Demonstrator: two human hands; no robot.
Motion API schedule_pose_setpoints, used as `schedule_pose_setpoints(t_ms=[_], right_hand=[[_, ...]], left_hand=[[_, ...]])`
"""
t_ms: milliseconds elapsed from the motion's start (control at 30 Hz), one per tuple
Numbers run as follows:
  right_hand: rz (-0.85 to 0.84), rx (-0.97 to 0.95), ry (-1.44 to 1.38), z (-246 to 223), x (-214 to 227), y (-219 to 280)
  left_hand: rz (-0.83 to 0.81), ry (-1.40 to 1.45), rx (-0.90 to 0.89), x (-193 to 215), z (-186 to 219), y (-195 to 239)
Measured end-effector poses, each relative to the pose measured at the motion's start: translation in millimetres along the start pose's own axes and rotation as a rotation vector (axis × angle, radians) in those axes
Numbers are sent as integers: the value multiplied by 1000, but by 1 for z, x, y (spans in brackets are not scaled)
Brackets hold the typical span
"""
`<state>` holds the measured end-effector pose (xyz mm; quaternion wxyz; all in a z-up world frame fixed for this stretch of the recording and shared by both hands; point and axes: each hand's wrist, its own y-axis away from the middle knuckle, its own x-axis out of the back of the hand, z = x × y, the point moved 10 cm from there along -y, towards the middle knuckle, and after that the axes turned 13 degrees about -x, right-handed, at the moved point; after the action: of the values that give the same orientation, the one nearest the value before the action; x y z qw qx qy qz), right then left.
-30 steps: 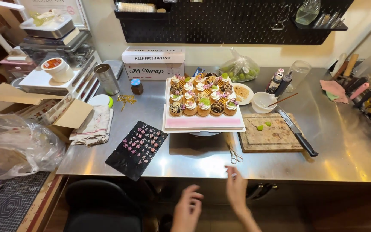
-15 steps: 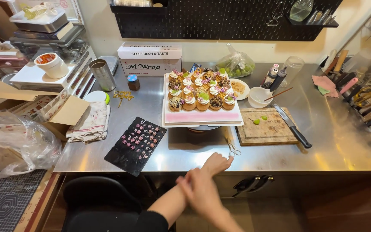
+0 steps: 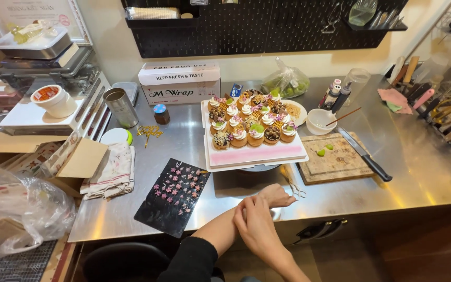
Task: Applying final decorative touches to cupcakes by placing edible flowers and sliced fruit.
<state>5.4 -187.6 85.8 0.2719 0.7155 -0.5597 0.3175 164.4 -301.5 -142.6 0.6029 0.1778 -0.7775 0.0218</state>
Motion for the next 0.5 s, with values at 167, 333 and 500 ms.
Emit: schedule_pose_setpoints(t_ms=[167, 333, 500], right_hand=[[-516, -162, -323, -3, 2, 13], [-851, -402, -13, 132, -76, -45], [-842, -37, 191, 126, -124, -110]], left_hand=[[181, 489, -9, 15, -23, 16], [486, 1017, 47, 164, -3, 57], [715, 468, -712, 273, 173, 22]])
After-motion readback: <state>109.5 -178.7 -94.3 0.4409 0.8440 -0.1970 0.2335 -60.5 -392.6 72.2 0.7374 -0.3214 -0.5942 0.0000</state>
